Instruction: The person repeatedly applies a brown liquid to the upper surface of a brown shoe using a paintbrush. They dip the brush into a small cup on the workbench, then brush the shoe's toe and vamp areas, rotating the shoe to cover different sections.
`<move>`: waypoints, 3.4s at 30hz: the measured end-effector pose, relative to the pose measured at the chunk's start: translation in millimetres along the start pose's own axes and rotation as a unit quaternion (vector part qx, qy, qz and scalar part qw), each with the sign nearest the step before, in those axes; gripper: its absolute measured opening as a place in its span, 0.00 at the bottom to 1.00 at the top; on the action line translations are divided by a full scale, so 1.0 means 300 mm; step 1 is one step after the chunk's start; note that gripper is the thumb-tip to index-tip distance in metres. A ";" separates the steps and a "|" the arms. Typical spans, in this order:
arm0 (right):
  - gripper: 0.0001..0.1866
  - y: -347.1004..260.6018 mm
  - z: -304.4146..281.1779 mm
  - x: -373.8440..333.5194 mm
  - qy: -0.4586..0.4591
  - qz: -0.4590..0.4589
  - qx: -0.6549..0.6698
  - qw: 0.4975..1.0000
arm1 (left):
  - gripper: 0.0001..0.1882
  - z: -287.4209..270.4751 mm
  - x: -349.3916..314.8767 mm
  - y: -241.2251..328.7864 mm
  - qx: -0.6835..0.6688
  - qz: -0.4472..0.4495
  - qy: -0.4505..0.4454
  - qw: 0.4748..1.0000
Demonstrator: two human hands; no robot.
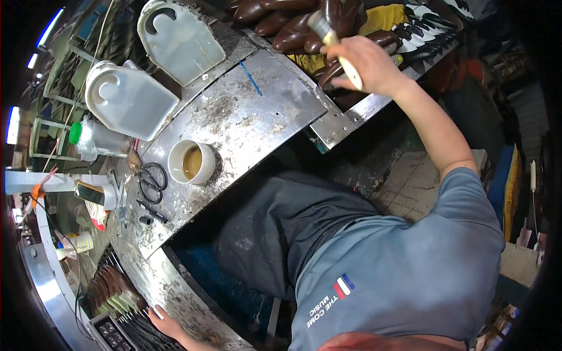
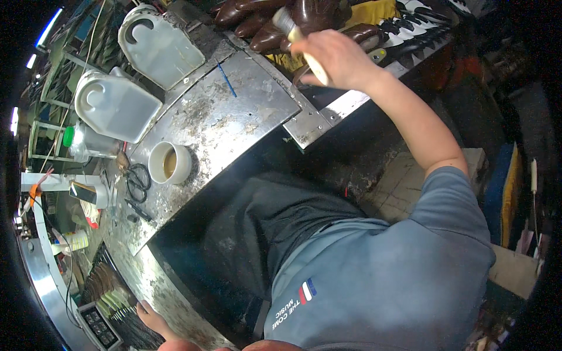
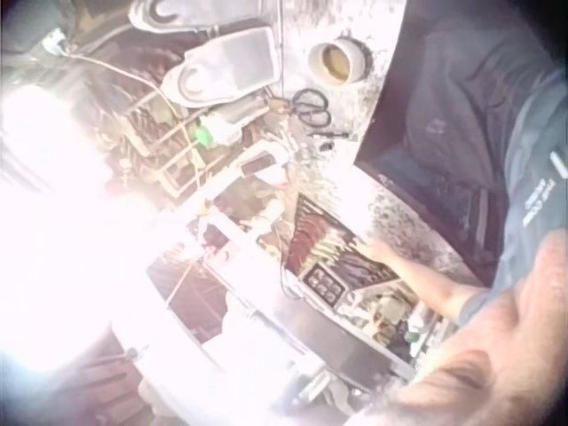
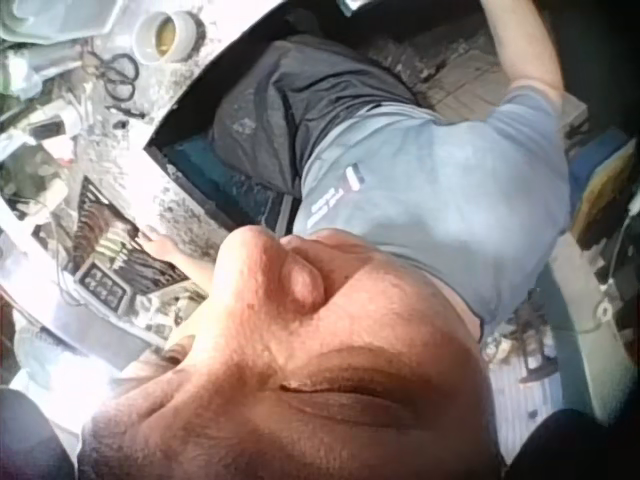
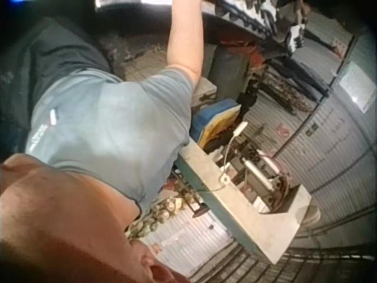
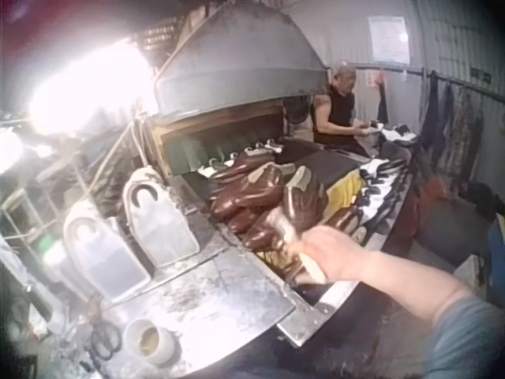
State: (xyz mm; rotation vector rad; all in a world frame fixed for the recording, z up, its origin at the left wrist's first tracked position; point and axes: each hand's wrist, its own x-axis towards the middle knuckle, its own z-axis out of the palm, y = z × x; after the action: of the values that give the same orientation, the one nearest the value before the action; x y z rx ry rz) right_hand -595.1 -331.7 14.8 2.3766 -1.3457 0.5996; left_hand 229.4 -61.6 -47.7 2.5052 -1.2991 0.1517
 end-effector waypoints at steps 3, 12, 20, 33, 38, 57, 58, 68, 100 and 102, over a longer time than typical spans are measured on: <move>0.28 -0.007 0.081 -0.005 -0.077 -0.084 0.008 0.994 | 0.27 -0.033 -0.094 0.138 -0.007 0.050 -0.001 0.999; 0.28 0.016 -0.008 -0.012 -0.148 0.060 0.102 0.982 | 0.24 -0.093 -0.269 0.651 -0.067 0.205 -0.019 0.976; 0.10 0.444 -0.275 -0.104 0.108 0.186 0.051 0.975 | 0.26 -0.074 -0.380 0.821 -0.182 0.274 -0.056 0.943; 0.22 -0.471 -0.130 0.144 -0.048 0.013 0.919 0.392 | 0.60 -0.104 -0.338 1.279 -0.465 0.465 -0.313 0.685; 0.36 -0.891 -0.174 0.310 -0.173 0.086 0.866 0.462 | 0.50 -0.089 -0.342 1.182 -0.464 0.395 -0.530 0.590; 0.12 -0.761 0.307 0.630 -0.123 -0.087 0.236 0.960 | 0.54 0.169 -0.803 0.716 -0.824 -0.044 -0.367 0.429; 0.11 -0.769 0.280 0.633 -0.100 -0.078 0.267 0.955 | 0.54 0.164 -0.811 0.714 -0.825 -0.047 -0.355 0.437; 0.12 -0.723 0.228 0.589 -0.068 -0.086 0.297 0.949 | 0.47 0.034 -0.702 0.735 -0.491 0.223 -0.224 0.812; 0.09 -0.932 0.023 0.385 -0.110 -0.131 0.783 0.598 | 0.27 -0.334 -0.527 0.897 -0.045 0.480 0.004 0.876; 0.09 -0.922 0.002 0.383 -0.146 -0.135 0.788 0.583 | 0.26 -0.325 -0.521 0.893 -0.049 0.480 0.016 0.876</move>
State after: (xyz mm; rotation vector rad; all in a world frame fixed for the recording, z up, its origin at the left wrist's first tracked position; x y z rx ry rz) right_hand -302.3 -278.9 49.5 3.9762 -0.1208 1.9465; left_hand -74.2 -52.8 68.5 1.5417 -2.3344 0.3246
